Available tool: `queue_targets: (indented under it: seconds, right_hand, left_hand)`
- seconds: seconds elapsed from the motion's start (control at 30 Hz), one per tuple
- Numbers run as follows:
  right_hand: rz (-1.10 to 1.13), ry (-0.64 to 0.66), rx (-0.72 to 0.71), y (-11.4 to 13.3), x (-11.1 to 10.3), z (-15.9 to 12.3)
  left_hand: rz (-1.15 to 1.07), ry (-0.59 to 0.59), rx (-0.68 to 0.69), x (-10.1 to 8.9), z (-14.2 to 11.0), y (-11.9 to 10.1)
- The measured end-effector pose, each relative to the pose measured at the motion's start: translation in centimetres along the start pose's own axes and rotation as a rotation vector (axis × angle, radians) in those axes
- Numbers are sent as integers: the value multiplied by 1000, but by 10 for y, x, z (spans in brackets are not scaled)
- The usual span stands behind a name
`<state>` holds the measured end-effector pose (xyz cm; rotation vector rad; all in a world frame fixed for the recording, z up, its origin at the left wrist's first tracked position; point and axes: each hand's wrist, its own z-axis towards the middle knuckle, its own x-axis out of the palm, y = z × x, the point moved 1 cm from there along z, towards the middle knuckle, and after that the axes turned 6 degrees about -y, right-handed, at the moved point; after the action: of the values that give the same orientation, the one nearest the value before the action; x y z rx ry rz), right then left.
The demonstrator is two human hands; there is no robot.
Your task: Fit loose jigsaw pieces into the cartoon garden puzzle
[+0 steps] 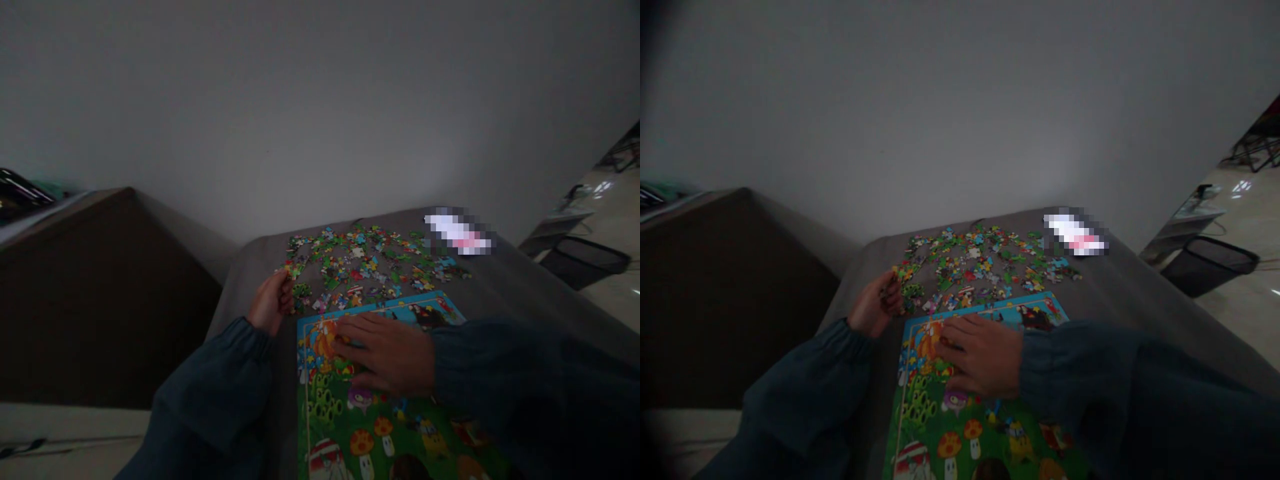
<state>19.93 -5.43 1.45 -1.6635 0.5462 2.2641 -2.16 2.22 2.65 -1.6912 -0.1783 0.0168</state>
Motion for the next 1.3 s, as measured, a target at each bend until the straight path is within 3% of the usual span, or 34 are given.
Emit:
queue_targets:
  seconds: [0.13, 0.37, 0.5, 0.57, 0.7, 0.77, 0.83, 0.93, 1.07, 1.17, 1.3]
  right_hand:
    - [-20, 7, 99, 8, 4, 8]
    - [114, 58, 115, 8, 8, 26]
    - [227, 3, 166, 3, -4, 21]
    - [303, -75, 259, -3, -15, 14]
    - [598, -270, 557, -13, -28, -2]
    - [766, -300, 666, -14, -26, -8]
    - [853, -285, 719, -13, -20, -10]
    - [803, -257, 709, -16, -13, -12]
    - [445, -264, 557, -27, -13, -16]
    - [275, -233, 524, -33, -12, -20]
    - [211, -200, 506, -35, -11, -22]
  left_hand:
    - [-31, 45, -28, 1, -2, 3]
    - [83, 120, -25, 6, -10, 7]
    - [160, 178, -3, 6, -13, 4]
    - [203, 225, 0, 7, -16, 1]
    - [322, 448, -15, 18, -36, -1]
    - [380, 594, -19, 27, -49, 0]
    - [445, 659, 19, 34, -59, 2]
    - [602, 635, 192, 34, -60, 5]
    - [836, 402, 422, 15, -38, 5]
    - [961, 289, 431, 3, -24, 7]
    - [993, 293, 441, -1, -23, 8]
